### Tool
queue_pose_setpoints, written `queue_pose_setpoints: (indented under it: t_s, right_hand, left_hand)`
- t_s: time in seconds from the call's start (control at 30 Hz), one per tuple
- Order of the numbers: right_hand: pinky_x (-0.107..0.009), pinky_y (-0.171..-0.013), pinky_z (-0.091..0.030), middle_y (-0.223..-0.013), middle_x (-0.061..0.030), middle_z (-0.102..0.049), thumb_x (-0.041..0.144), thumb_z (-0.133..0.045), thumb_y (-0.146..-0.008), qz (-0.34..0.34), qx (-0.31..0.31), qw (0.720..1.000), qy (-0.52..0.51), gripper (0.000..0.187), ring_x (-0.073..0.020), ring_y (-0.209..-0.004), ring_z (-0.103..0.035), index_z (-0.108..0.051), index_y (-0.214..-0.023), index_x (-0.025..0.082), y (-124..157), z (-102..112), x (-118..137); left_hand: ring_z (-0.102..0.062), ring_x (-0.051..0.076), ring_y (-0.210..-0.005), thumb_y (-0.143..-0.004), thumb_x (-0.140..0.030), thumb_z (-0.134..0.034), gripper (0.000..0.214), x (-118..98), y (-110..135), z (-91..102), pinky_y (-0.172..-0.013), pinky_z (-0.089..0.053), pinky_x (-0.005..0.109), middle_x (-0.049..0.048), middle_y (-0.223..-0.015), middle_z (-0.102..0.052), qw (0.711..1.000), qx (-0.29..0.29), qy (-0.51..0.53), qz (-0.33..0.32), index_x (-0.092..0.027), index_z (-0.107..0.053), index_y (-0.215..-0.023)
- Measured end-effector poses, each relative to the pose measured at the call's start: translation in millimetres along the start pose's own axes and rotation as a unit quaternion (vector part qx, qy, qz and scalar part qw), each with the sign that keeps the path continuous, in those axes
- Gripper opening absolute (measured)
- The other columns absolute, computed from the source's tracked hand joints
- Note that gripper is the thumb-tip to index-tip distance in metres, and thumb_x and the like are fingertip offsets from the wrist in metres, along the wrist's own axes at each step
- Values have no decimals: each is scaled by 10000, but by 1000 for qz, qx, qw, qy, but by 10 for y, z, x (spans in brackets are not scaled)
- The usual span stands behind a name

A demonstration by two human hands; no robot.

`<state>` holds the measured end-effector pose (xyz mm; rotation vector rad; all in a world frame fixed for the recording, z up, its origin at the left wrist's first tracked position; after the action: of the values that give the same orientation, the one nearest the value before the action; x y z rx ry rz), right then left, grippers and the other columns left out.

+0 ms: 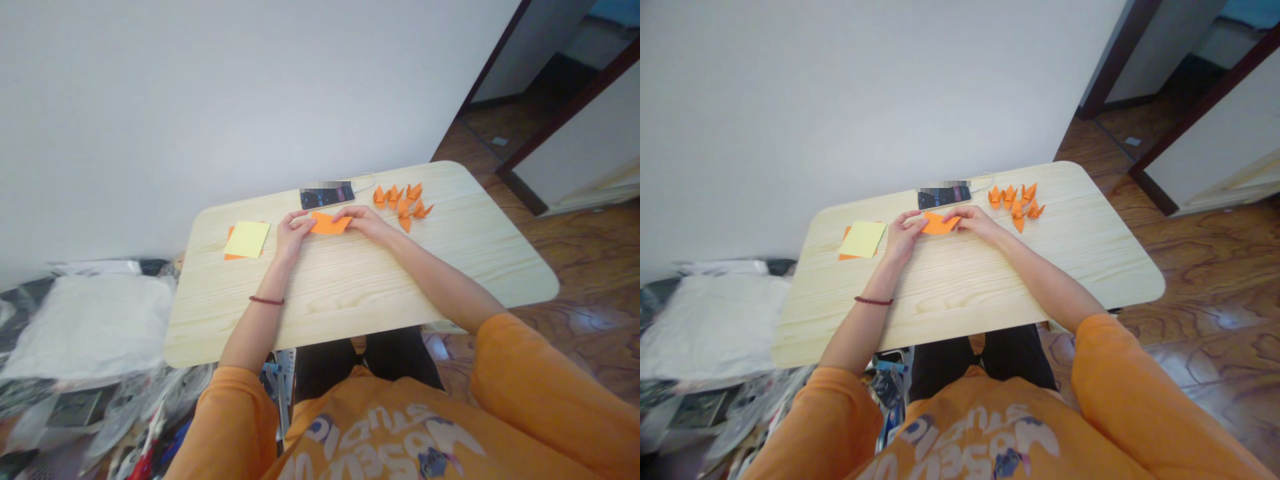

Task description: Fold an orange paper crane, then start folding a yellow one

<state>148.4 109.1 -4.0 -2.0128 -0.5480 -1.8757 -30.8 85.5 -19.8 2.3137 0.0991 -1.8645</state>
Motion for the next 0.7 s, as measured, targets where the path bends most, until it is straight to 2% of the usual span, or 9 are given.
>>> queue_pose_setpoints:
  t_s: [0.17,0.27,0.43,0.57,0.7]
  right_hand:
    - [-227,-593,-389,-728,-23,-670,415,-713,-685,8,9,1000,27,304,-101,-647,-533,-719,-817,141,4,-24,71]
    - [-230,-603,-380,-705,-16,-658,461,-756,-639,4,-3,1000,26,357,-95,-638,-519,-702,-770,134,9,-25,60]
    - [-237,-584,-369,-659,-2,-644,443,-832,-527,-2,-60,998,1,387,-90,-597,-506,-646,-691,145,-3,32,-1]
    - [-221,-524,-325,-623,21,-611,424,-838,-523,17,-113,993,-27,384,-73,-551,-470,-622,-694,156,-20,121,-50]
    - [-207,-501,-301,-643,30,-606,381,-848,-523,31,-128,990,-47,370,-64,-551,-467,-609,-701,161,-37,164,-94]
  left_hand:
    - [-673,144,-646,-491,-325,-869,505,-27,30,-39,-713,-519,277,20,-695,-722,1000,-4,-2,-16,-157,-634,-904]
    - [-671,138,-644,-487,-356,-877,472,-51,57,-87,-702,-521,267,14,-685,-720,1000,8,-12,-27,-158,-645,-848]
    - [-660,122,-631,-540,-375,-857,374,-51,80,-147,-638,-511,231,22,-702,-728,999,32,-31,-31,-160,-689,-797]
    - [-679,131,-671,-546,-357,-854,353,-27,84,-190,-727,-543,263,34,-742,-740,998,52,-13,-30,-161,-714,-804]
    - [-686,134,-685,-555,-359,-847,331,-1,102,-229,-755,-552,281,34,-763,-742,998,62,0,-12,-161,-715,-786]
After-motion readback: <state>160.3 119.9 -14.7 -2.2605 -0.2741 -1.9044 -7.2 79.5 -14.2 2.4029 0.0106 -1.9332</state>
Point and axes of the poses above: each hand's wrist, its own y-axis away from the middle knuckle, its own z-axis out of the back of the hand, x = y × z, the point moved 7 cm from there along -y, towards the middle knuckle
